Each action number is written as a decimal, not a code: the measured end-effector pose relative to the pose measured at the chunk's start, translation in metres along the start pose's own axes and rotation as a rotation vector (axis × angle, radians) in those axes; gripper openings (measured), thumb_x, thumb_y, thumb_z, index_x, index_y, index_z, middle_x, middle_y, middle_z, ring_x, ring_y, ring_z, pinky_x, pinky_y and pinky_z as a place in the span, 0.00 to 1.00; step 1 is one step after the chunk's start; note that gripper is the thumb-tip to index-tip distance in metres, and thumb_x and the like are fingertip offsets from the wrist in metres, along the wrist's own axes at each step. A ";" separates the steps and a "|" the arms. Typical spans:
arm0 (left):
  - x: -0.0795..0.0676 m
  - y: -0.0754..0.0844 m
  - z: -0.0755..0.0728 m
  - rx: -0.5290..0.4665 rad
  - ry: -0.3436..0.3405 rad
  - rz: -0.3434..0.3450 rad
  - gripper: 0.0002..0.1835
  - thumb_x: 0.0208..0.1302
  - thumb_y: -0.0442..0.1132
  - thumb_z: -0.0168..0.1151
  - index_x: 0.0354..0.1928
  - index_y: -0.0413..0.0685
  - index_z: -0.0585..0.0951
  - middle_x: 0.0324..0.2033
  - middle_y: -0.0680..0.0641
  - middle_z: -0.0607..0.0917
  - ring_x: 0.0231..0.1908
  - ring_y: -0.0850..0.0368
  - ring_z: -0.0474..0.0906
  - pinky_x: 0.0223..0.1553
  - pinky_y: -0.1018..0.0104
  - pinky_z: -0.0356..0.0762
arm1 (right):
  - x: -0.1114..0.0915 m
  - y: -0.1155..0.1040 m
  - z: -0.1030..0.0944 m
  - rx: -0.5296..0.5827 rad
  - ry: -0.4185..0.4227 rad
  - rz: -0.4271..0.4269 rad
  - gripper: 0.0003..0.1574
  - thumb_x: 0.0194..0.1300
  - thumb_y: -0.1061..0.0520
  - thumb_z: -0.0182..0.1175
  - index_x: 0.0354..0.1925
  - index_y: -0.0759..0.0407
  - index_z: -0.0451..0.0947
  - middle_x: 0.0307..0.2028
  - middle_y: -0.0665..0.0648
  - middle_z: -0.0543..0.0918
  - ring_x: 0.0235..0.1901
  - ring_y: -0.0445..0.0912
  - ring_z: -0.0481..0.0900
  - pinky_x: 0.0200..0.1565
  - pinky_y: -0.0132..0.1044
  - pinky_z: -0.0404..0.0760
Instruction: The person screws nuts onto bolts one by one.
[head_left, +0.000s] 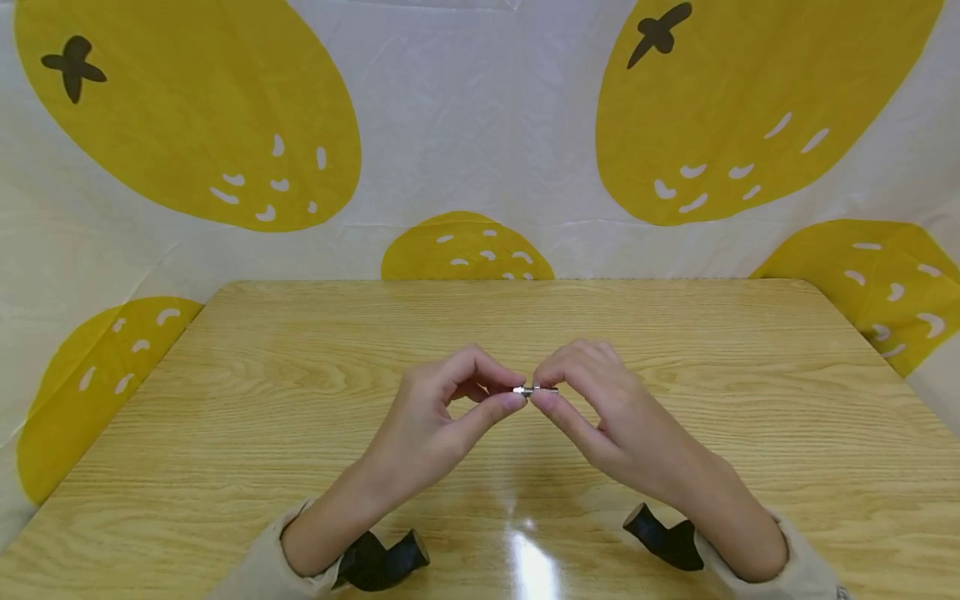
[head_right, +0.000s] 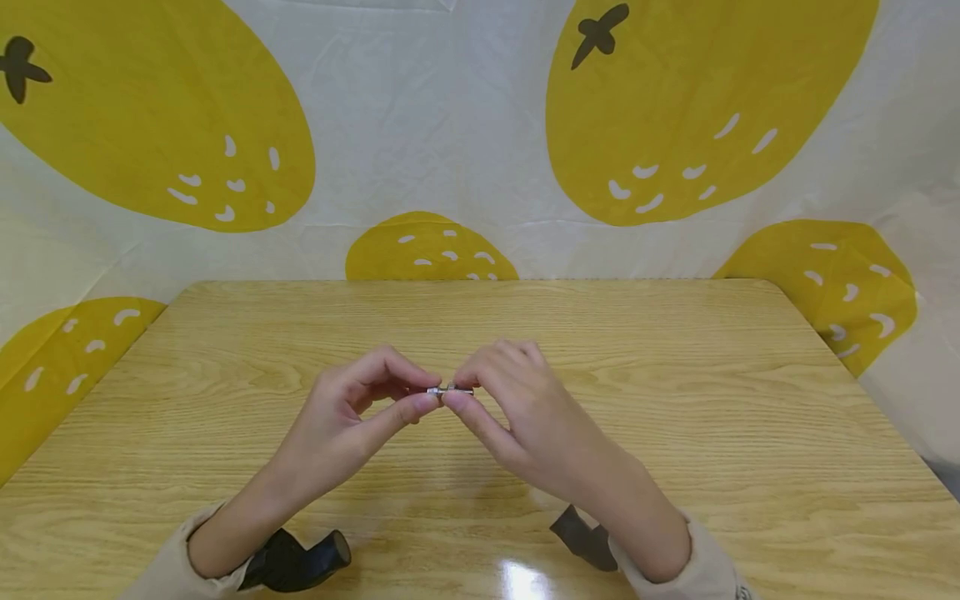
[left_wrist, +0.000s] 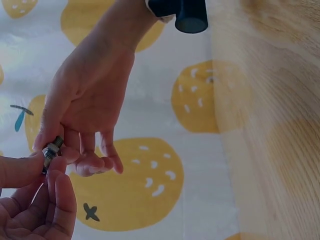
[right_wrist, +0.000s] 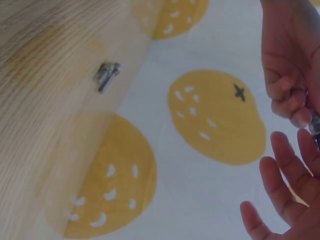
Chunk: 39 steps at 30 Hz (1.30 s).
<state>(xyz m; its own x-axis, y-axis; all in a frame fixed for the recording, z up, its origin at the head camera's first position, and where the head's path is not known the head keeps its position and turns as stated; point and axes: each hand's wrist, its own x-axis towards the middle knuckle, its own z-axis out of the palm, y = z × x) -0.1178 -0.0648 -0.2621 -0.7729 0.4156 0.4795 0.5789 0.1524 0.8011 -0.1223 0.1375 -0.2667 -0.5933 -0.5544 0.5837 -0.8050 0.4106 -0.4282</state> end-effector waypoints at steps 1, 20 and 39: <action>0.000 0.000 0.000 0.002 -0.001 0.003 0.05 0.59 0.32 0.63 0.37 0.40 0.79 0.32 0.47 0.86 0.30 0.64 0.81 0.31 0.69 0.81 | 0.000 0.000 0.000 -0.003 -0.005 0.005 0.05 0.65 0.62 0.56 0.37 0.51 0.74 0.36 0.43 0.77 0.43 0.39 0.71 0.52 0.37 0.64; 0.000 -0.001 -0.001 0.024 0.018 -0.016 0.05 0.59 0.33 0.63 0.37 0.42 0.80 0.33 0.48 0.86 0.30 0.64 0.81 0.30 0.69 0.79 | 0.002 -0.002 -0.004 0.027 0.068 -0.046 0.16 0.53 0.64 0.67 0.42 0.57 0.75 0.39 0.48 0.79 0.44 0.42 0.72 0.53 0.36 0.66; 0.000 -0.001 -0.001 0.020 0.013 -0.016 0.05 0.60 0.33 0.63 0.37 0.42 0.80 0.33 0.48 0.86 0.29 0.64 0.81 0.28 0.69 0.79 | -0.001 0.001 -0.002 -0.027 0.045 0.036 0.09 0.61 0.54 0.62 0.41 0.52 0.77 0.38 0.44 0.79 0.44 0.39 0.72 0.50 0.37 0.66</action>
<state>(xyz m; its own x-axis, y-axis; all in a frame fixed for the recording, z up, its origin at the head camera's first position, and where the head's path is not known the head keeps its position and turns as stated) -0.1189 -0.0657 -0.2627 -0.7853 0.4010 0.4717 0.5717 0.1771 0.8011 -0.1224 0.1400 -0.2670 -0.6205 -0.5065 0.5987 -0.7826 0.4493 -0.4309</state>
